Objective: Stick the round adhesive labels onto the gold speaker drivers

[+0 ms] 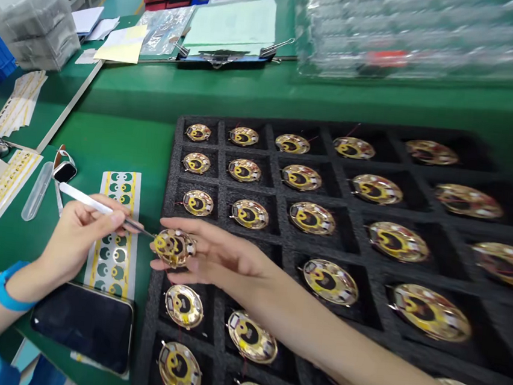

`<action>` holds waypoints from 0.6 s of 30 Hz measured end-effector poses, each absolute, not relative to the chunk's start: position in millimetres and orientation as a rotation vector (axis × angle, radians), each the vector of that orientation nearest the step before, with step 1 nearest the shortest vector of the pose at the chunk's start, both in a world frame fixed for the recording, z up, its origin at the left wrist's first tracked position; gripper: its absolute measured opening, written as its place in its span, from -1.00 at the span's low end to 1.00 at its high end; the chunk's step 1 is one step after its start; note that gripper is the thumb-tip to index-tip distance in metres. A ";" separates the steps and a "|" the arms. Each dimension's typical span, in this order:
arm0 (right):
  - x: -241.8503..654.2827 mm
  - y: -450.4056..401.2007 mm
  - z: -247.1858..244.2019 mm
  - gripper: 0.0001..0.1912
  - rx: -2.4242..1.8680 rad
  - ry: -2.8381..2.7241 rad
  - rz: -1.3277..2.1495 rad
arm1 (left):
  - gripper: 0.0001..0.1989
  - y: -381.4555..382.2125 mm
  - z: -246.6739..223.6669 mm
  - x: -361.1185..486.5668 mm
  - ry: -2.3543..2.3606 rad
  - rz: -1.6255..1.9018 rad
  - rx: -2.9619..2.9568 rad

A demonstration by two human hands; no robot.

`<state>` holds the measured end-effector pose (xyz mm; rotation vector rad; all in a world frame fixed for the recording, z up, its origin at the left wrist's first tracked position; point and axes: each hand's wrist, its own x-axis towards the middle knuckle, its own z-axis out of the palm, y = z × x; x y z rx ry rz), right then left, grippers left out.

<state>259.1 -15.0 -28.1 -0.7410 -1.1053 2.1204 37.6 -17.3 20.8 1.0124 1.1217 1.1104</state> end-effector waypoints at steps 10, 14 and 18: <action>254.3 -36.3 -27.1 -0.67 -0.839 -1.159 2.083 | -0.92 -35.2 5.8 43.6 1.098 1.029 0.889; 254.4 -38.1 -26.5 -0.71 -0.761 -1.132 2.105 | -0.95 -35.3 7.2 45.0 1.062 1.003 0.879; 254.7 -39.4 -25.7 -0.72 -0.711 -1.113 2.099 | -0.98 -37.2 4.8 44.5 1.082 1.025 0.919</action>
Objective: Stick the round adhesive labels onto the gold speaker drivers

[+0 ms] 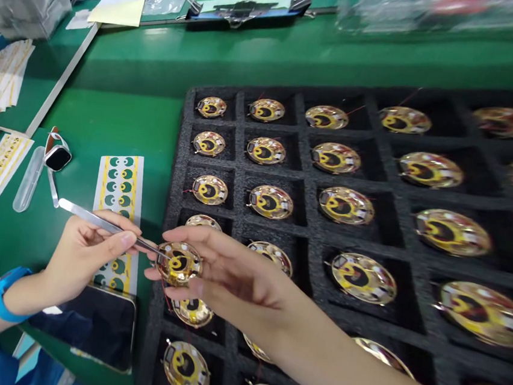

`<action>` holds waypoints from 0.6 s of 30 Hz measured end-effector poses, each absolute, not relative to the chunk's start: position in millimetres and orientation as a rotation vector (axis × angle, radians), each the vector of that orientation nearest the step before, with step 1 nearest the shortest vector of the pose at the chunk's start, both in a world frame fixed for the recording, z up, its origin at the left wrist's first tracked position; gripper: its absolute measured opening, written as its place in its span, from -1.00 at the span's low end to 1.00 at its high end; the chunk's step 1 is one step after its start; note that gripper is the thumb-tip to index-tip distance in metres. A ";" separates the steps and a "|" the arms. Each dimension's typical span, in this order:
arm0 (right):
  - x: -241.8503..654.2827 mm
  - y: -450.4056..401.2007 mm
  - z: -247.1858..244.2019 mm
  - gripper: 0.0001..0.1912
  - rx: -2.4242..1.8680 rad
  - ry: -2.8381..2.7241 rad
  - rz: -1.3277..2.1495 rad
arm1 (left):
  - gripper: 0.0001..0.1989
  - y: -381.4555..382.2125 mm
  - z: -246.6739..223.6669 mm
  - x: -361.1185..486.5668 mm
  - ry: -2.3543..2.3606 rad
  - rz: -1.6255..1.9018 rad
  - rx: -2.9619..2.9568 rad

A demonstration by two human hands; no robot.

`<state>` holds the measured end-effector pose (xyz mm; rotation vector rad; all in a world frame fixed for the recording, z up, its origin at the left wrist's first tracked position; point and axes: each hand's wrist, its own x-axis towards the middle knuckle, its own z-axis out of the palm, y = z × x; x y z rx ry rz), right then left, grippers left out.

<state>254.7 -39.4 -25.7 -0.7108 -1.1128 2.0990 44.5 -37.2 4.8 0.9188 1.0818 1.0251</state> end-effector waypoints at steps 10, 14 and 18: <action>254.7 -40.0 -26.5 -0.65 -0.698 -1.112 2.043 | -0.97 -38.5 4.5 43.2 1.117 1.037 1.004; 255.1 -39.3 -25.5 -0.63 -0.820 -1.195 2.024 | -0.97 -39.3 4.6 43.1 1.184 1.050 1.045; 255.5 -39.9 -26.5 -0.61 -0.890 -1.222 2.009 | -0.93 -42.1 4.5 43.8 1.252 1.067 1.106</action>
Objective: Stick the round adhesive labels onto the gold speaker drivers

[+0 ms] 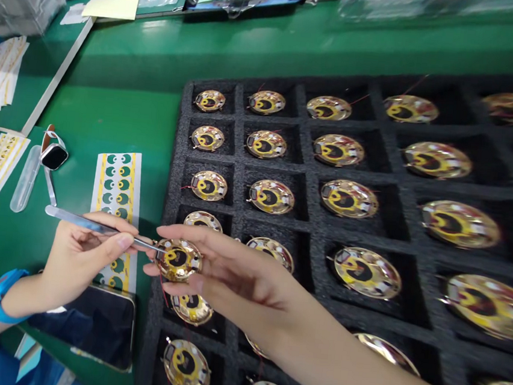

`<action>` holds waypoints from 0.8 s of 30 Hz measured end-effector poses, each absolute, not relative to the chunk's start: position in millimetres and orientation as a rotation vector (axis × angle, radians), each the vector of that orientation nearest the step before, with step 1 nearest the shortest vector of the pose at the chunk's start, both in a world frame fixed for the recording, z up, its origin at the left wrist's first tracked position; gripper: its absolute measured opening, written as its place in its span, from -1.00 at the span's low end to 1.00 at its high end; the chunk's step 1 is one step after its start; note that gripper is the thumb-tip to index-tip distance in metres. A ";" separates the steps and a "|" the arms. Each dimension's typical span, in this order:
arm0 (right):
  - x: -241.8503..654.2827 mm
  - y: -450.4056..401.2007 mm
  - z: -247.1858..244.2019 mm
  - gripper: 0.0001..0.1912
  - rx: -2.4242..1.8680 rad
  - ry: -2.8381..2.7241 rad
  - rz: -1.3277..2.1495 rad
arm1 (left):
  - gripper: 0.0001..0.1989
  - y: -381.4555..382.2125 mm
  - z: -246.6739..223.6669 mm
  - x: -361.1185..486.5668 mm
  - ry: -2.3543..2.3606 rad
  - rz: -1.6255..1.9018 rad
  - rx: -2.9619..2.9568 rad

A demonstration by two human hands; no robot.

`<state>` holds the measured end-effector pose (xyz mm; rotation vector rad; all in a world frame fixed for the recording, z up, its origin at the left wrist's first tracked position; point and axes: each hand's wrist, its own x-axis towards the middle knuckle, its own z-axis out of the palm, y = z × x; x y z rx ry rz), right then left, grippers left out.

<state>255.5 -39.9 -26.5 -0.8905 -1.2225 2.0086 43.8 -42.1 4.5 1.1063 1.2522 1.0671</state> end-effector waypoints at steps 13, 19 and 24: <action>253.8 -41.4 -27.2 -0.65 -0.867 -1.182 1.976 | -0.96 -45.3 5.2 45.5 1.274 1.135 1.251; 253.5 -39.3 -23.7 -0.63 -0.895 -1.191 1.997 | -0.94 -45.7 6.4 46.4 1.319 1.111 1.305; 253.5 -36.7 -18.9 -0.67 -0.844 -1.152 2.046 | -0.98 -45.6 8.5 47.5 1.354 1.127 1.357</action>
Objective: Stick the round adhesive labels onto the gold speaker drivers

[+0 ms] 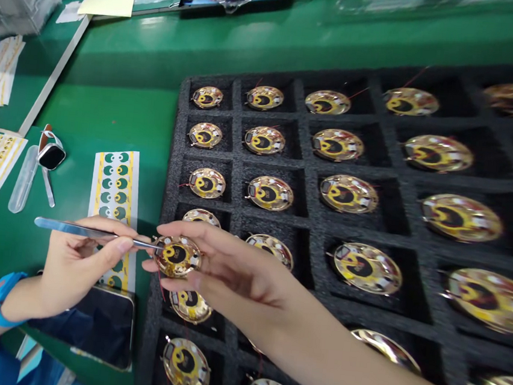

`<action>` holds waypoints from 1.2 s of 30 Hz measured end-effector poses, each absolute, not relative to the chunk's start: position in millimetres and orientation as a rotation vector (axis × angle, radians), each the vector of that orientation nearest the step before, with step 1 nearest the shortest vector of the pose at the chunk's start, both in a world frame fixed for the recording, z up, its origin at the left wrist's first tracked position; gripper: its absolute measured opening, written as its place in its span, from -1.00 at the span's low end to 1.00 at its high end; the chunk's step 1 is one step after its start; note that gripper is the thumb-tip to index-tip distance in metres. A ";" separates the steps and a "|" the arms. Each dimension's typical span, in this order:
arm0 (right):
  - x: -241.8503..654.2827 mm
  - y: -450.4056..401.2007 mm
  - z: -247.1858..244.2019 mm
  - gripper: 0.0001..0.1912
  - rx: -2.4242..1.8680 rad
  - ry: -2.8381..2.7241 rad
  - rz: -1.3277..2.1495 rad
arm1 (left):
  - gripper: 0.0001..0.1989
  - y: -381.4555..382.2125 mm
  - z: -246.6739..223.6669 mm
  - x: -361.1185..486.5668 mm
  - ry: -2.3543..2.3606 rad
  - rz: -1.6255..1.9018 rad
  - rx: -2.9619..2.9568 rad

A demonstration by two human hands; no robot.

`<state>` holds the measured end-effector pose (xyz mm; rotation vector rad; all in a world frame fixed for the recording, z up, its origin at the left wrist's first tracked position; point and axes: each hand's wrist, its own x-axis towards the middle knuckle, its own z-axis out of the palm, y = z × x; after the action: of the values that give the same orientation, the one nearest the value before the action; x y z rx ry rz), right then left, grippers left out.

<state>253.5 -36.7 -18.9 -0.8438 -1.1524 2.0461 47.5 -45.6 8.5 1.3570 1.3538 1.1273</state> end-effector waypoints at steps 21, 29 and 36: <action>247.0 -34.3 -11.3 -0.73 -0.922 -1.140 2.050 | -0.72 -50.4 13.3 49.4 1.300 1.112 1.814; 243.9 -39.0 -22.5 -0.78 -0.796 -0.992 2.011 | -0.63 -54.5 17.2 46.7 1.189 1.011 1.952; 244.0 -33.0 -9.1 -0.84 -0.965 -1.001 2.062 | -0.55 -52.2 17.8 43.2 1.039 0.929 2.158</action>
<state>244.0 -33.0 -9.1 -0.9655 -1.0007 2.0620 43.2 -52.2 17.8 2.1577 1.0389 0.9292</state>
